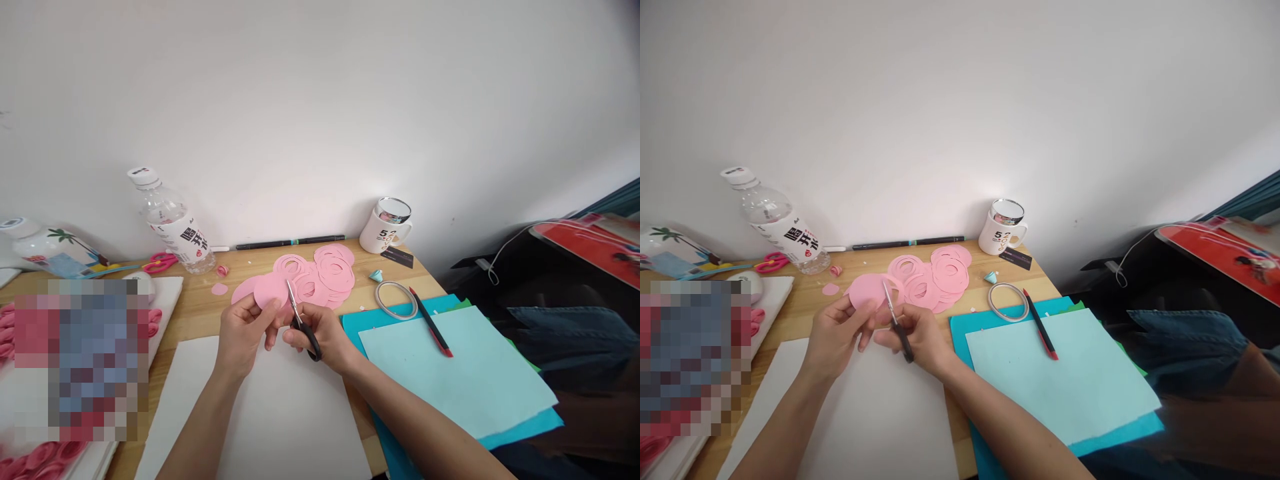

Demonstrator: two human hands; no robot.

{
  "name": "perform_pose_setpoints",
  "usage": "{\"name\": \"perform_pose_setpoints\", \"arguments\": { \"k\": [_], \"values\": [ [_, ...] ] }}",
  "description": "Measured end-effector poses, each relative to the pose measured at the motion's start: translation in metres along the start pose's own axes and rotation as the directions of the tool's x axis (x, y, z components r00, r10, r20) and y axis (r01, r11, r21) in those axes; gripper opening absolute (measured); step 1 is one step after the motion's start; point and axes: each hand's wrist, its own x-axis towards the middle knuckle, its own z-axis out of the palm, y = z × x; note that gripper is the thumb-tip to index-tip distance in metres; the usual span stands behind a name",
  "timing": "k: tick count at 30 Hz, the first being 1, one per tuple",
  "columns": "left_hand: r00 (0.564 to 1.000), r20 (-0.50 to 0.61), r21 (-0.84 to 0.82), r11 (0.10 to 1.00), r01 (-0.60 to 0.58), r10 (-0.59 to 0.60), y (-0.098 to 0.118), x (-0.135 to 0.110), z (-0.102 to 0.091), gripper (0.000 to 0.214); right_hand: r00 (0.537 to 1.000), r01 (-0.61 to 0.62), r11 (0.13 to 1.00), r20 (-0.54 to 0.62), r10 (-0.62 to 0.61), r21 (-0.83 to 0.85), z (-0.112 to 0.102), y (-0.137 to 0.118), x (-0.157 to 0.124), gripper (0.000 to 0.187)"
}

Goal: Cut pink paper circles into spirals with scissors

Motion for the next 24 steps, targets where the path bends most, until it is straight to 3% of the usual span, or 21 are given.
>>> {"name": "perform_pose_setpoints", "arguments": {
  "k": [6,15,24],
  "values": [
    [1.0,-0.008,-0.009,1.0,-0.013,0.013,0.0003,-0.0001,-0.0007,0.021,0.999,0.012,1.0,0.05,-0.012,0.002,0.0019,0.0012,-0.0002,0.041],
    [0.999,0.034,0.065,0.997,0.029,-0.031,-0.0012,0.0,-0.0014,0.016,0.998,0.06,0.997,0.021,-0.06,0.044,0.0005,-0.0021,0.0005,0.047],
    [0.999,0.044,0.093,0.996,0.016,-0.02,-0.0016,0.0005,-0.0044,0.017,0.998,0.043,0.999,0.035,-0.044,0.016,-0.0019,0.0005,0.0014,0.042]
  ]
}}
